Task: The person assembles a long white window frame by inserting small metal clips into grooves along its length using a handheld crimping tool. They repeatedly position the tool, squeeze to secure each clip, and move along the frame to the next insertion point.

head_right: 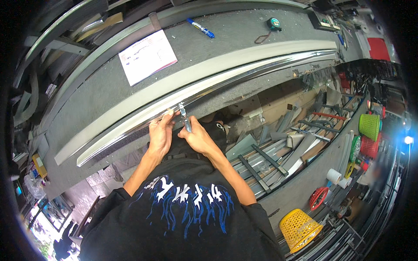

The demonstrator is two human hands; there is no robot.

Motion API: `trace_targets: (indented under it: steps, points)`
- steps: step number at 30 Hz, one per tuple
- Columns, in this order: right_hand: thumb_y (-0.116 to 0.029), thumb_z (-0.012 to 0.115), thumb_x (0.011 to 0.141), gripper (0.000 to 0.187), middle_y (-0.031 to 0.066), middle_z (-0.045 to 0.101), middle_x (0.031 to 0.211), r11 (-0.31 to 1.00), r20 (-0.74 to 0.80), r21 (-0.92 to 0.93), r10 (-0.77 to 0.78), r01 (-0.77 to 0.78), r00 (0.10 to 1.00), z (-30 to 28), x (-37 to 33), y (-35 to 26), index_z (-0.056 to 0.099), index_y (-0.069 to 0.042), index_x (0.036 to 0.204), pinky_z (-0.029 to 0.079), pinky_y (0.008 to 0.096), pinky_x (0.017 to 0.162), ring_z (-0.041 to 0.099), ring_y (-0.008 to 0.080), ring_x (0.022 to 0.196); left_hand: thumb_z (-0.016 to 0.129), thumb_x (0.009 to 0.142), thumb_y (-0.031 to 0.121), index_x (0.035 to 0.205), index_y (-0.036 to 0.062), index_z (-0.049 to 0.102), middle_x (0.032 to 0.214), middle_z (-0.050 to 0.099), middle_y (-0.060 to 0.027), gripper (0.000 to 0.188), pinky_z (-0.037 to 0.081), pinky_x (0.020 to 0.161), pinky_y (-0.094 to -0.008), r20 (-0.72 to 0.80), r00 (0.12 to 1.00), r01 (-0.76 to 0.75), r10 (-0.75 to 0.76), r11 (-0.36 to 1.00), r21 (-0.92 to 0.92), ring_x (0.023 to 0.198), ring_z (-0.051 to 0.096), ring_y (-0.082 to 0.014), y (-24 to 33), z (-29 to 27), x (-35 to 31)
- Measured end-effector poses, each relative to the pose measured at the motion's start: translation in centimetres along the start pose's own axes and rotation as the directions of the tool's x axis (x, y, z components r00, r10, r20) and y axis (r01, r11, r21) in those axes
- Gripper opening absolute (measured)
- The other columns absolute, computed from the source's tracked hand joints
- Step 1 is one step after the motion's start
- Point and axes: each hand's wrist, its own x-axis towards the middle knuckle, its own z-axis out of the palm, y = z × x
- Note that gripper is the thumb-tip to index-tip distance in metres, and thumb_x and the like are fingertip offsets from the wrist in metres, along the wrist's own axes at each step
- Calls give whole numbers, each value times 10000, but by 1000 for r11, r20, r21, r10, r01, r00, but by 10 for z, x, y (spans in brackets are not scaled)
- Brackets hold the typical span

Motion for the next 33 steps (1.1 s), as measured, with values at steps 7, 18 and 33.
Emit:
trace_targets:
  steps: [7, 18, 33]
  points:
    - [-167, 643, 819, 333, 35, 560, 897, 999, -41, 10, -37, 38, 998, 7, 4, -2, 486, -40, 1084, 507, 308, 670, 576, 142, 819, 707, 887, 39, 1053, 75, 641, 990, 672, -27, 182, 463, 760, -263, 5, 1000, 22, -22, 1000, 2, 897, 625, -113, 3, -2, -1]
    - [-129, 632, 793, 330, 95, 578, 847, 998, -95, -3, -63, 63, 993, 13, 4, -1, 496, -4, 1067, 476, 328, 669, 571, 209, 747, 675, 899, 47, 1147, 115, 623, 1092, 679, -22, 262, 423, 795, -292, 74, 997, -5, 0, 998, 68, 1011, 627, -142, 2, -11, 2]
    - [3, 538, 852, 172, -12, 484, 723, 936, 8, 339, -105, 96, 994, 22, 12, 17, 487, -49, 1009, 331, 232, 461, 408, 64, 538, 734, 872, 59, 1051, 105, 636, 997, 657, -8, 209, 427, 812, -274, 36, 999, -38, 36, 998, 53, 908, 588, -105, 6, -6, 5]
